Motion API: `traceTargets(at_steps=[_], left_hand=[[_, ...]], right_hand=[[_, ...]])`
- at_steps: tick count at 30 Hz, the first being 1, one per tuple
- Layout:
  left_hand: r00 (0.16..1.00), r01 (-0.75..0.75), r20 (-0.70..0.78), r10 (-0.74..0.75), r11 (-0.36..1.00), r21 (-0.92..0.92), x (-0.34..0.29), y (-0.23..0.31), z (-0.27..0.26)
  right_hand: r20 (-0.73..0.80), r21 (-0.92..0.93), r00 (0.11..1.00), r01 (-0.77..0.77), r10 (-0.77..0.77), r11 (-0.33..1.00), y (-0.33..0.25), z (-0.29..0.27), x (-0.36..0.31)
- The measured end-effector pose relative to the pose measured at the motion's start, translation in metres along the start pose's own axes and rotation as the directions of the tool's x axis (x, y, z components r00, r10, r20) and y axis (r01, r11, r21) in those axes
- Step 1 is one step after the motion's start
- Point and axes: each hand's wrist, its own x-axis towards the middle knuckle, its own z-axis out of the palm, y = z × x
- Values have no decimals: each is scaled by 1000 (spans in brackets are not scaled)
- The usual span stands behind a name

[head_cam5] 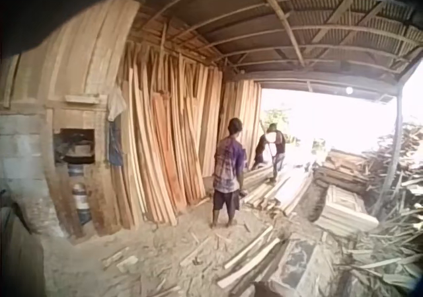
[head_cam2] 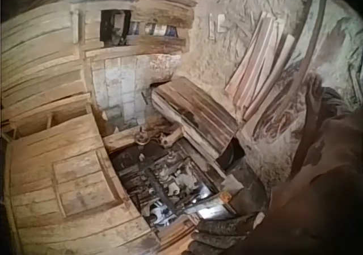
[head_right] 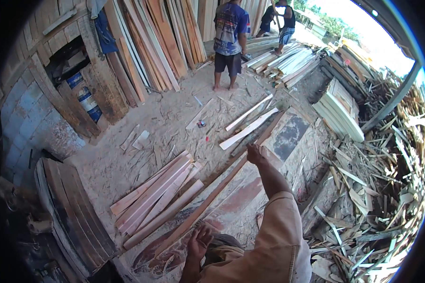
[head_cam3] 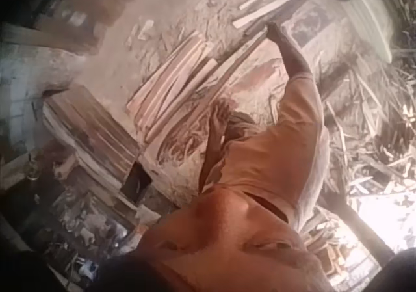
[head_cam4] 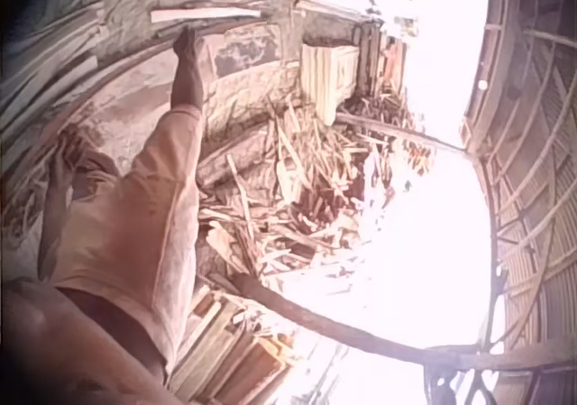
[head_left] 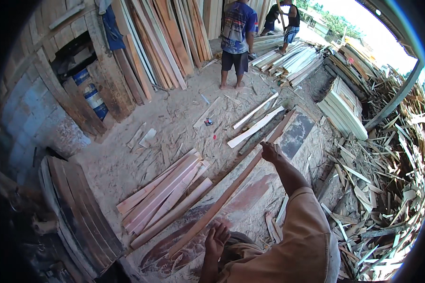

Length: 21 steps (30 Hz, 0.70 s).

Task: The person operates a saw to cut logs into boards. They place logs on the machine, guide them through the blade, and move the resulting boards to a stack.

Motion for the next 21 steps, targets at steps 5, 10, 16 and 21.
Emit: traceTargets(at_steps=[5, 10, 16, 21], left_hand=[[835, -386, 514, -198, 455, 802, 30, -7, 109], [961, -201, 128, 245, 302, 932, 17, 49, 17], [307, -186, -778, 548, 836, 515, -152, 62, -253], [-105, -714, -910, 401, 606, 350, -277, -20, -317]], right_hand=[[-43, 335, 953, -268, 299, 903, -51, 0, 34], [569, 200, 805, 61, -166, 978, -152, 187, -82], [530, 722, -280, 643, -800, 254, -419, 218, -267], [213, 878, -392, 479, -895, -1, -526, 196, -299]])
